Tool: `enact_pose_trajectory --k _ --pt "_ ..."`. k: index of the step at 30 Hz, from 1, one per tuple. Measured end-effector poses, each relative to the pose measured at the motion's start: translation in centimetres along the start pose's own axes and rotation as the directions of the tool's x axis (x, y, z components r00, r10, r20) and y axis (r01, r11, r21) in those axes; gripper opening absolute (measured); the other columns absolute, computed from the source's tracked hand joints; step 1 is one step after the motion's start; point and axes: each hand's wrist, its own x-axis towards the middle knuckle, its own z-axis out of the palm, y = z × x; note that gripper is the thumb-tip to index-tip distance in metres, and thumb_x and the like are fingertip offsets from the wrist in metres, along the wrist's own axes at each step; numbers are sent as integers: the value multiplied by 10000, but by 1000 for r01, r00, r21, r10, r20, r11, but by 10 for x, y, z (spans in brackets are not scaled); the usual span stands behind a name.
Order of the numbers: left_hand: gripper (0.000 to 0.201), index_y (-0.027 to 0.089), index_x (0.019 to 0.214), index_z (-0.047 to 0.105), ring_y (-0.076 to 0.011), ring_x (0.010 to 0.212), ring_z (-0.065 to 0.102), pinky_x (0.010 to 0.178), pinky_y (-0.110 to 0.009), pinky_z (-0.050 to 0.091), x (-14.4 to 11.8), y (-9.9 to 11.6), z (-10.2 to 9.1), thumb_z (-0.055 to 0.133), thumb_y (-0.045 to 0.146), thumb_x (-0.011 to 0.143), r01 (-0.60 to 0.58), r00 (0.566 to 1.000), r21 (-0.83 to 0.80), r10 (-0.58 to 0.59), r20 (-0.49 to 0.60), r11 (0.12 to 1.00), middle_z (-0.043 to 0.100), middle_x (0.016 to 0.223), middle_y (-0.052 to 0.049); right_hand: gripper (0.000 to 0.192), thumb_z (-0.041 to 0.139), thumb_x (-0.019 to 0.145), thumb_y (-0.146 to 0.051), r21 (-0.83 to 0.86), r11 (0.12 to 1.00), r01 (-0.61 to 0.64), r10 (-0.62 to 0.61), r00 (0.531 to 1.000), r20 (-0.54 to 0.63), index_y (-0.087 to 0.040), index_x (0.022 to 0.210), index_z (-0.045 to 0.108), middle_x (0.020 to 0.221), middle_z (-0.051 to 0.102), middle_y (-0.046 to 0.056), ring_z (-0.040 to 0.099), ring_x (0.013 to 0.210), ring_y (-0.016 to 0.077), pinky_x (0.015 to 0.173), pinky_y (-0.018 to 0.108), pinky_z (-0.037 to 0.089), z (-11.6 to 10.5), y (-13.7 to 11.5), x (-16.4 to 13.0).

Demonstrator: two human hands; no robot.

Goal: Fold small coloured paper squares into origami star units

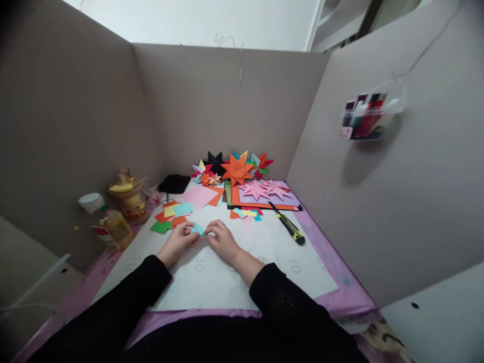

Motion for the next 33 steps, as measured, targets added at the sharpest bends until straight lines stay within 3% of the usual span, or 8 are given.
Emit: enact_pose_trajectory --k 3,8,13,18,22,27,30,33 --pt "328 198 824 451 -119 523 602 514 -192 413 -1 2 1 700 230 613 33 999 -69 -32 20 997 579 532 66 183 536 768 -111 -78 994 79 -81 997 -15 -216 880 635 968 547 65 520 956 184 864 341 426 -1 -1 -1" --pt "312 193 808 457 -126 543 614 512 -196 412 -1 2 1 705 224 620 51 998 -91 -47 45 995 624 580 31 232 539 786 -138 -115 989 94 -100 994 -41 -223 990 610 957 555 70 522 933 193 847 348 435 -2 -4 -2" --pt "279 179 767 475 -131 584 630 518 -187 408 -1 1 1 708 234 623 36 999 -77 -33 38 996 627 590 23 136 563 785 -175 -82 996 38 -44 996 -71 -207 910 607 841 561 39 532 791 164 749 313 446 -1 -3 -2" --pt "270 171 761 491 -107 526 586 512 -190 401 1 -3 -1 709 248 623 2 998 -69 3 63 998 626 581 29 64 566 755 -163 -31 999 33 -35 998 -46 -197 788 609 831 575 42 541 824 168 705 286 441 0 -4 -1" --pt "255 164 773 499 -111 573 596 546 -196 413 2 -7 -3 699 261 647 -43 994 -28 45 96 999 654 652 12 50 558 741 -171 38 997 -73 74 996 -43 -184 744 606 781 599 29 549 731 146 630 252 431 2 -5 -1" --pt "231 165 777 500 -126 645 605 582 -210 422 1 -8 -3 678 273 678 -109 987 56 102 127 992 652 709 4 58 559 725 -212 213 942 -259 276 959 -58 -178 768 579 686 588 -7 542 633 127 610 248 436 2 -1 1" --pt "234 167 784 495 -125 644 587 577 -215 418 -1 -5 -2 673 278 679 -137 983 135 118 139 981 627 718 10 146 559 712 -204 294 915 -277 306 951 -56 -183 857 557 683 589 -16 561 643 131 626 255 446 3 1 2" --pt "280 171 853 501 -110 613 546 550 -209 398 -1 -3 -1 678 279 665 -173 981 227 148 124 959 588 728 24 165 544 710 -187 257 930 -262 284 958 -52 -182 875 555 688 596 -15 565 648 132 639 262 447 4 -2 1"
